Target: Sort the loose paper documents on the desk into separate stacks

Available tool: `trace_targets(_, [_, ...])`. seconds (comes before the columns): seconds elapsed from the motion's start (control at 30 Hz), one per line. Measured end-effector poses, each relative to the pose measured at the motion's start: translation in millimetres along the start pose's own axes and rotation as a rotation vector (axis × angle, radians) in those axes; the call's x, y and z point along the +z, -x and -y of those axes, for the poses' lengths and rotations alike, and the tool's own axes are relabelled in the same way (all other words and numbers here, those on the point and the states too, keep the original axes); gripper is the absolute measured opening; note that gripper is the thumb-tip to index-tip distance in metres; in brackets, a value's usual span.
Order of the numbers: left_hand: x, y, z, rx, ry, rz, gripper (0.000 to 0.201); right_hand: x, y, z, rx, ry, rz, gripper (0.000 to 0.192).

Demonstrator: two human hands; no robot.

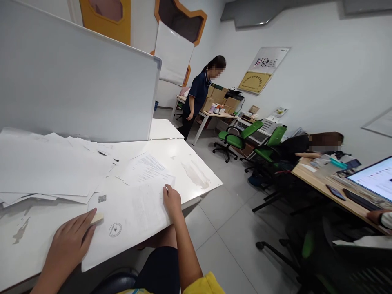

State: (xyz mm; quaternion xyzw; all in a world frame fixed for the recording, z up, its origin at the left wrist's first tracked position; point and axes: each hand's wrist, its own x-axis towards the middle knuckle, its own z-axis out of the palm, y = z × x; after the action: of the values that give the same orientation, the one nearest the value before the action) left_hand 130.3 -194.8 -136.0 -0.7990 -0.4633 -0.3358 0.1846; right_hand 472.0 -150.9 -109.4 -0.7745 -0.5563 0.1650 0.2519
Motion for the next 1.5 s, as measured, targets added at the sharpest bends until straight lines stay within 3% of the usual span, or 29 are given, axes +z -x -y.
trace_targets(0.5, [-0.7, -2.4, -1.4, 0.002, 0.001, 0.001, 0.046, 4.7, -1.4, 2.5, 0.002, 0.006, -0.022, 0.044])
trace_targets(0.77, [3.5, -2.3, 3.4, -0.028, 0.040, 0.088, 0.057, 0.5, -3.4, 9.8, -0.024, 0.002, -0.059, 0.039])
trace_targets(0.93, [9.2, -1.0, 11.8, 0.049, 0.049, 0.121, 0.062, 0.0, -2.2, 13.3, -0.013, -0.049, -0.052, 0.040])
trace_targets(1.27, [18.5, 1.6, 17.2, 0.096, -0.044, 0.060, 0.072, 0.9, -0.2, 17.3, 0.012, -0.110, -0.066, 0.036])
trace_targets(1.5, [12.0, -2.6, 16.1, 0.130, -0.014, 0.019, 0.073, -12.9, 12.6, 23.3, -0.081, -0.164, -0.133, 0.035])
